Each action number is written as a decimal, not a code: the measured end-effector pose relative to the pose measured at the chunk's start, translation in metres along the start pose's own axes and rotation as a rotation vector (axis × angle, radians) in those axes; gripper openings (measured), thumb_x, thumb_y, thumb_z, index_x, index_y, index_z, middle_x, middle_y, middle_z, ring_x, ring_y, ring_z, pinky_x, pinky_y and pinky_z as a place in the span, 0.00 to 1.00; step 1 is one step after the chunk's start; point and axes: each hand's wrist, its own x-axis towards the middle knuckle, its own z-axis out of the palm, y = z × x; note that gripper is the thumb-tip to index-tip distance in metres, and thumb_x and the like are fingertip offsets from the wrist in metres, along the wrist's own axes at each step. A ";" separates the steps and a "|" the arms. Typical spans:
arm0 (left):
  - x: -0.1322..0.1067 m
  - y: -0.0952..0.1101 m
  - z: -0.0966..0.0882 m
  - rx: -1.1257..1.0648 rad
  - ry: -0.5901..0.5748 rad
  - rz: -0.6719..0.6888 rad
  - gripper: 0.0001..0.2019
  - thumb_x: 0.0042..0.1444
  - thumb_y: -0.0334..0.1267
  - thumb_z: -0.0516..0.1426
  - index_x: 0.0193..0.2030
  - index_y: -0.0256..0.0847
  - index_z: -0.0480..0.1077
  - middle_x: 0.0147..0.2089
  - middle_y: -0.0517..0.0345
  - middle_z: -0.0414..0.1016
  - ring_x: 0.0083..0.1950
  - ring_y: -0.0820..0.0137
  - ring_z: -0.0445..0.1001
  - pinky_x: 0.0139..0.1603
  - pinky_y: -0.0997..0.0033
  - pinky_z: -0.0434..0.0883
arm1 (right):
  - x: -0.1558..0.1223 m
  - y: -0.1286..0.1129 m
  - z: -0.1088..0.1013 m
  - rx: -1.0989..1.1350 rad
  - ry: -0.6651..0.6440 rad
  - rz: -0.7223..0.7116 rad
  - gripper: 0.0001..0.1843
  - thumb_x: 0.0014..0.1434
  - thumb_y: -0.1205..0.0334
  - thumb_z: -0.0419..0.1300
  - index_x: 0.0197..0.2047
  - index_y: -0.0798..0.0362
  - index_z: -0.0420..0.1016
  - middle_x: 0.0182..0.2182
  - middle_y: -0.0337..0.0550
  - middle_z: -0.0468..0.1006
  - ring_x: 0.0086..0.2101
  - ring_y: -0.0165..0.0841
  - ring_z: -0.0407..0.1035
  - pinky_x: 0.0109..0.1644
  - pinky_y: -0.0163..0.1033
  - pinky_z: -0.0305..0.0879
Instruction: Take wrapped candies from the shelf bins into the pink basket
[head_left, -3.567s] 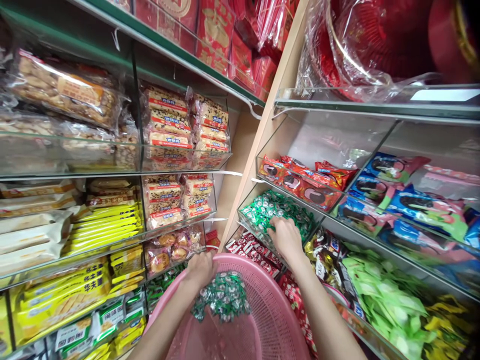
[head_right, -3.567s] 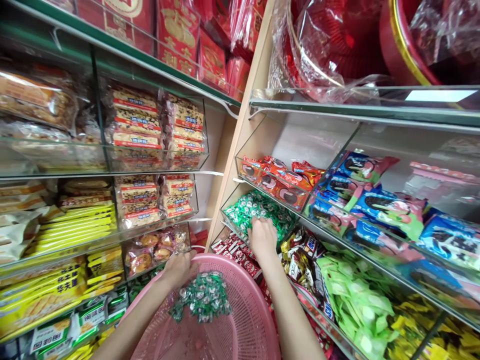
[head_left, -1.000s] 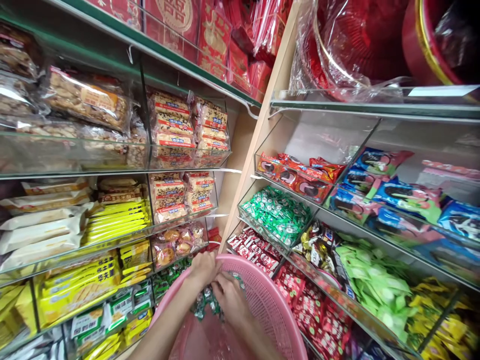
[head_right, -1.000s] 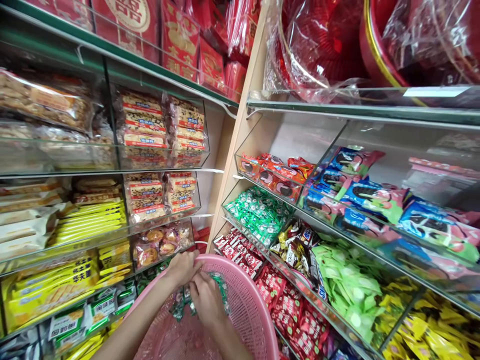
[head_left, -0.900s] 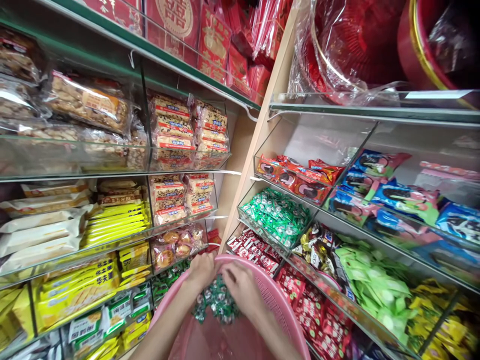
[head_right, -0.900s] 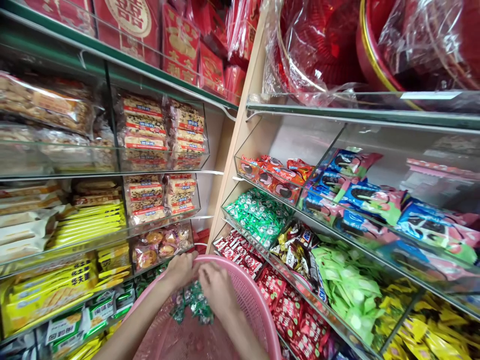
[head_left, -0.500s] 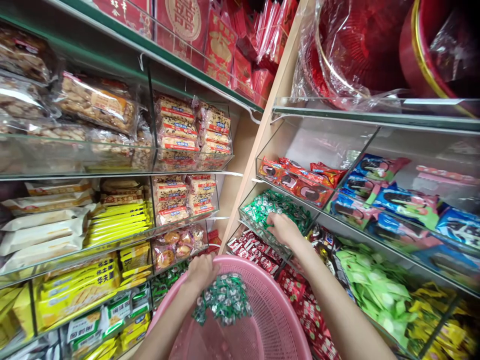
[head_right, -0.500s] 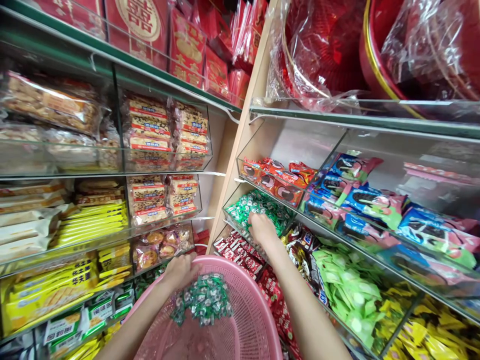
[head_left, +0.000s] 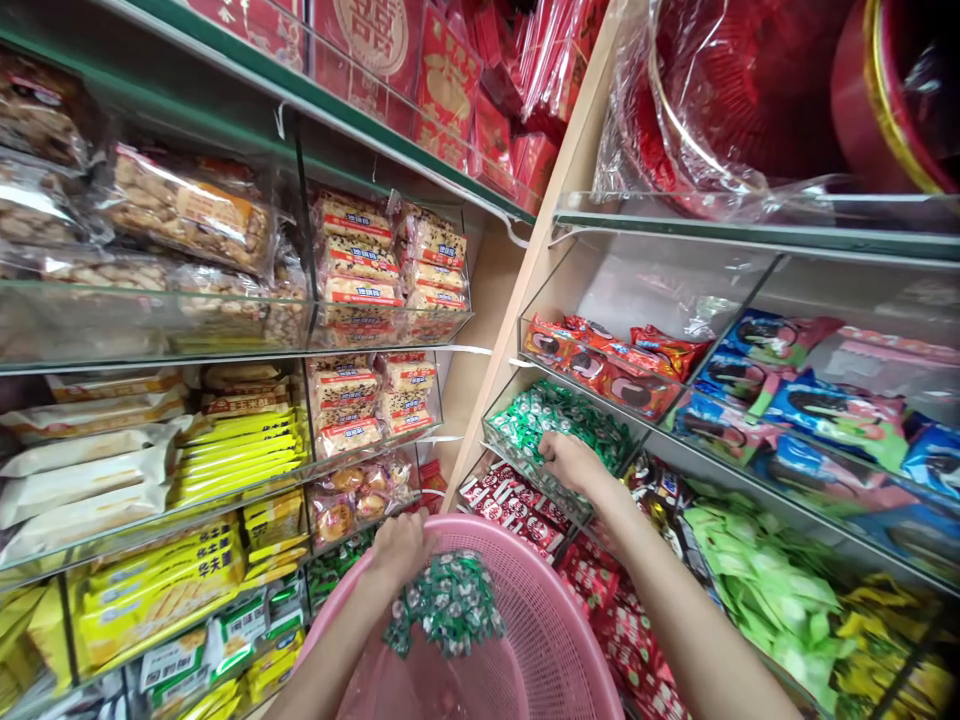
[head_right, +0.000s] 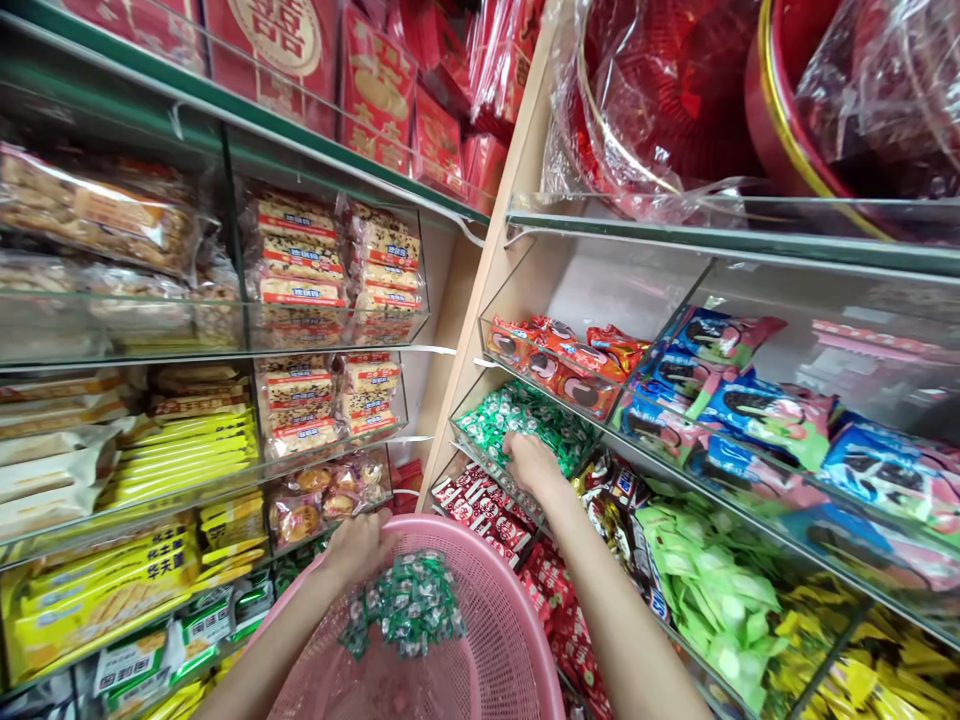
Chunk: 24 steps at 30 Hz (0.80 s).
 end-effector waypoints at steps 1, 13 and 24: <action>0.000 0.000 0.001 -0.001 -0.006 -0.003 0.19 0.58 0.45 0.44 0.48 0.38 0.66 0.42 0.45 0.75 0.46 0.57 0.73 0.45 0.59 0.67 | -0.001 0.000 0.000 0.000 0.007 -0.005 0.14 0.48 0.73 0.57 0.39 0.51 0.72 0.32 0.41 0.76 0.36 0.30 0.69 0.34 0.31 0.53; -0.007 0.021 -0.011 -0.005 -0.027 -0.071 0.19 0.59 0.44 0.45 0.49 0.38 0.66 0.42 0.44 0.75 0.46 0.57 0.73 0.44 0.61 0.67 | -0.020 -0.010 -0.033 -0.051 0.228 -0.029 0.11 0.58 0.69 0.51 0.42 0.50 0.70 0.36 0.46 0.76 0.37 0.36 0.69 0.36 0.35 0.56; -0.017 0.032 -0.015 0.032 -0.003 -0.141 0.20 0.59 0.45 0.44 0.52 0.37 0.65 0.43 0.43 0.75 0.47 0.57 0.73 0.45 0.61 0.67 | -0.083 -0.069 0.083 1.015 -0.028 -0.326 0.07 0.52 0.68 0.52 0.33 0.53 0.71 0.29 0.39 0.76 0.31 0.30 0.70 0.35 0.34 0.64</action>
